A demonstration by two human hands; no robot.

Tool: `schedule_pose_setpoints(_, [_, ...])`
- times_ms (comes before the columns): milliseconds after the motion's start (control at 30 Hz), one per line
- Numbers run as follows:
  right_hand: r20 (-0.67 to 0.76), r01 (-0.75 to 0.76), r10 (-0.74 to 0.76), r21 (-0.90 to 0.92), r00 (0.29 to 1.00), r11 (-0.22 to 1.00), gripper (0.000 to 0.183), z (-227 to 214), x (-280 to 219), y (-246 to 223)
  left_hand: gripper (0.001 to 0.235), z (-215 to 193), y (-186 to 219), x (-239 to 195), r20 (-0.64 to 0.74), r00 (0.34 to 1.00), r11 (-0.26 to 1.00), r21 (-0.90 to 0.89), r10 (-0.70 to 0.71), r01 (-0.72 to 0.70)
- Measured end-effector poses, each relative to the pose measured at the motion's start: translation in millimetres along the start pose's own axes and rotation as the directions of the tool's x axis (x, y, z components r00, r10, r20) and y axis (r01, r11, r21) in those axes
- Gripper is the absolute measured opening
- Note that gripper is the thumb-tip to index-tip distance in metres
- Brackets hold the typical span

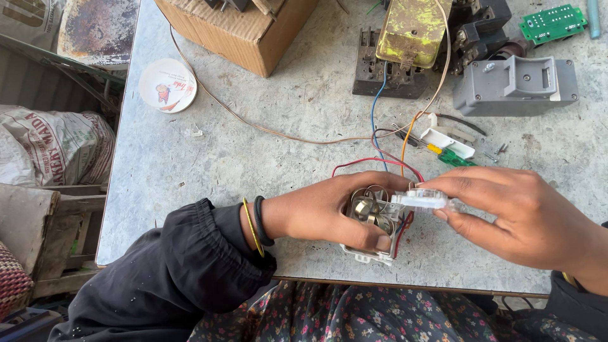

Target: The person disassembles a small electrical component, likely a heater or thermostat, using a screwdriver and pliers. They remove a plastic cover, unscrew internal parts, and cut wires to separate the heating element from the housing.

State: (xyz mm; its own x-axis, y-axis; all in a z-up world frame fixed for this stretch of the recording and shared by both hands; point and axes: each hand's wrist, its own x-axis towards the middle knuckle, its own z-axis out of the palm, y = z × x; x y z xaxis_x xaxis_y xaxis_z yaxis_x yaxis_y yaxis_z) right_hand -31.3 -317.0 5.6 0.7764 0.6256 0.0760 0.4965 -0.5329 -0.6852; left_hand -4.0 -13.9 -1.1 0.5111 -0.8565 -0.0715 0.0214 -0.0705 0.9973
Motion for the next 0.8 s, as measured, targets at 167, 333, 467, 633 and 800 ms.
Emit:
schedule_pose_setpoints(167, [-0.021, -0.044, 0.044, -0.035, 0.999, 0.998, 0.041, 0, 2, -1, 0.081, -4, 1, -1, 0.004, 0.992, 0.991, -0.023, -0.128, 0.128])
schedule_pose_setpoints(333, [-0.060, -0.037, 0.028, -0.158, 0.998, 0.987, 0.042, 9, 10, -8, 0.084, 2, 6, -1, -0.088, 0.979, 0.979, 0.073, -0.183, 0.190])
schedule_pose_setpoints(467, [-0.110, 0.065, -0.103, -0.302, 0.989, 0.951, 0.045, 10, 11, -9, 0.080, 0, 10, -4, -0.133, 0.989, 0.990, 0.116, -0.067, 0.083])
schedule_pose_setpoints(633, [-0.082, 0.262, -0.346, -0.498, 0.935, 0.826, 0.057, 1, 6, -7, 0.077, -10, 14, -8, -0.116, 0.993, 0.952, 0.303, -0.009, 0.044])
schedule_pose_setpoints(800, [-0.031, 0.370, -0.468, -0.566, 0.883, 0.737, 0.057, -3, 7, -10, 0.076, -9, 18, -15, -0.109, 0.985, 0.882, 0.467, 0.134, -0.069])
